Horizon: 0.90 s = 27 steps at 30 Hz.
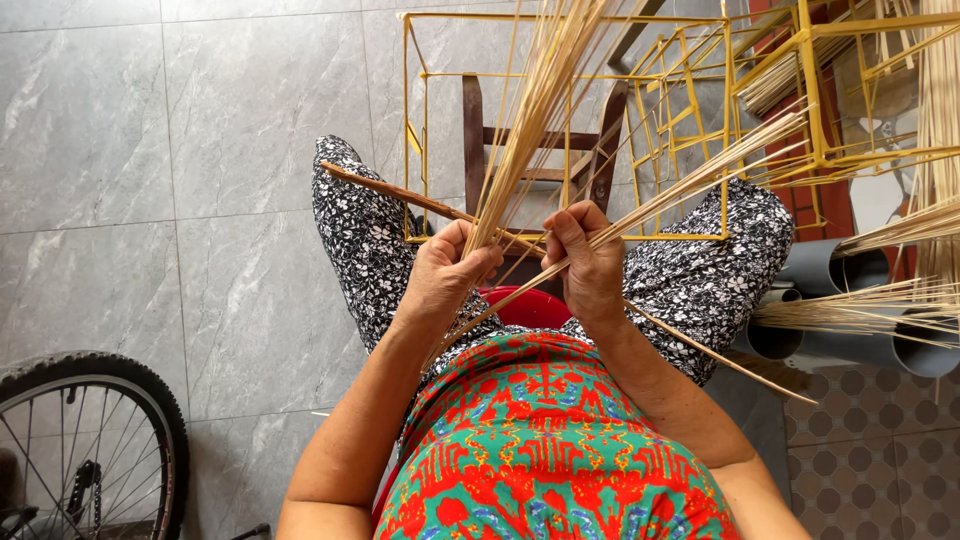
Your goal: The person sits on a red stool and weaves thin bamboo strips into a yellow metal frame. They repeatedly pull strips from a nearby container, align them, and interlace them through the frame's openings to build up a woven structure.
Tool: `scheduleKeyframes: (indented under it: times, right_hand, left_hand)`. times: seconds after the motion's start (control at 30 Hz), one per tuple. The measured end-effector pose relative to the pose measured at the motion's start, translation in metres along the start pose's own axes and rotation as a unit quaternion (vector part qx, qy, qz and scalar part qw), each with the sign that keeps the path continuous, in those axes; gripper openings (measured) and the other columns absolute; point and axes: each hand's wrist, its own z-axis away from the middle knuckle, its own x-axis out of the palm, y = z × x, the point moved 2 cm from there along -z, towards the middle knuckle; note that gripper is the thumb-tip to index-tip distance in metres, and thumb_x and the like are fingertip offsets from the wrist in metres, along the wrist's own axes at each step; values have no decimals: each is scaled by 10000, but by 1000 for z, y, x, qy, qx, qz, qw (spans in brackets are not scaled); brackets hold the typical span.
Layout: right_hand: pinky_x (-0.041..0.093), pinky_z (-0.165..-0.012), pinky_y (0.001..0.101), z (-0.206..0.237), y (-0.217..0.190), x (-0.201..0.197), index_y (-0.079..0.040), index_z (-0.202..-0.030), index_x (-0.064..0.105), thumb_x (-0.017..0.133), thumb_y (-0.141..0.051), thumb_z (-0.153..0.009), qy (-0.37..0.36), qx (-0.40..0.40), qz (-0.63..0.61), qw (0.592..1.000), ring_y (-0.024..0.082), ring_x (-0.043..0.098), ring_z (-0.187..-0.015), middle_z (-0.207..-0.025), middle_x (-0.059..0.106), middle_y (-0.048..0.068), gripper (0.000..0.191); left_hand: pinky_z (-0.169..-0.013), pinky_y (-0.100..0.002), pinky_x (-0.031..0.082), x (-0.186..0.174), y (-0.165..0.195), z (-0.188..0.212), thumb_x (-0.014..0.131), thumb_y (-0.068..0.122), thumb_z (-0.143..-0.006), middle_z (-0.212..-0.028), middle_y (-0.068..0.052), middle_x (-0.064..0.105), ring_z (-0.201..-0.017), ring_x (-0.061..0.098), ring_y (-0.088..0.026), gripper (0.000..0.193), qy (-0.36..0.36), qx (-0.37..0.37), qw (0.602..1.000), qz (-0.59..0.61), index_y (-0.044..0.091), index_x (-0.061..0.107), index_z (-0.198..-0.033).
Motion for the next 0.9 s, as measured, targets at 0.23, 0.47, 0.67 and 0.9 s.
scheduleKeyframes:
  times: [0.23, 0.47, 0.67, 0.9]
  right_hand:
    - [474, -503, 179, 0, -6, 3, -96, -1176, 584, 672, -240, -1008, -39, 4, -11, 999, 58, 595, -586, -739, 647, 37, 238]
    - [485, -519, 231, 0, 2, -3, -48, -1018, 626, 654, -260, -1069, -37, -9, -17, 999, 74, 587, -630, -823, 625, 36, 220]
    - [420, -443, 200, 0, 1, -3, -77, -996, 608, 659, -291, -1051, -39, 9, -31, 999, 41, 525, -531, -713, 608, 14, 227]
    - [413, -458, 202, 0, 1, -1, -48, -1047, 638, 734, -147, -991, -9, 13, -24, 1000, 42, 539, -577, -724, 601, -11, 149]
  left_hand:
    - [-619, -188, 466, 1, -3, 0, 748, 94, -917, -829, 3, 678, -700, 572, -35, 129, 0, 3, 1000, -19, 46, 650, -985]
    - [-667, -207, 530, 8, -4, -1, 727, 77, -916, -844, -14, 710, -725, 622, -48, 105, -24, -19, 1000, -5, 46, 647, -977]
    - [-676, -207, 514, 7, -3, 0, 725, 115, -929, -839, 11, 688, -734, 604, -42, 102, -30, -22, 999, -31, 49, 665, -979]
    - [-602, -204, 424, 9, -10, 1, 740, 121, -922, -771, 58, 591, -677, 509, -28, 109, -47, -13, 996, -71, 65, 653, -955]
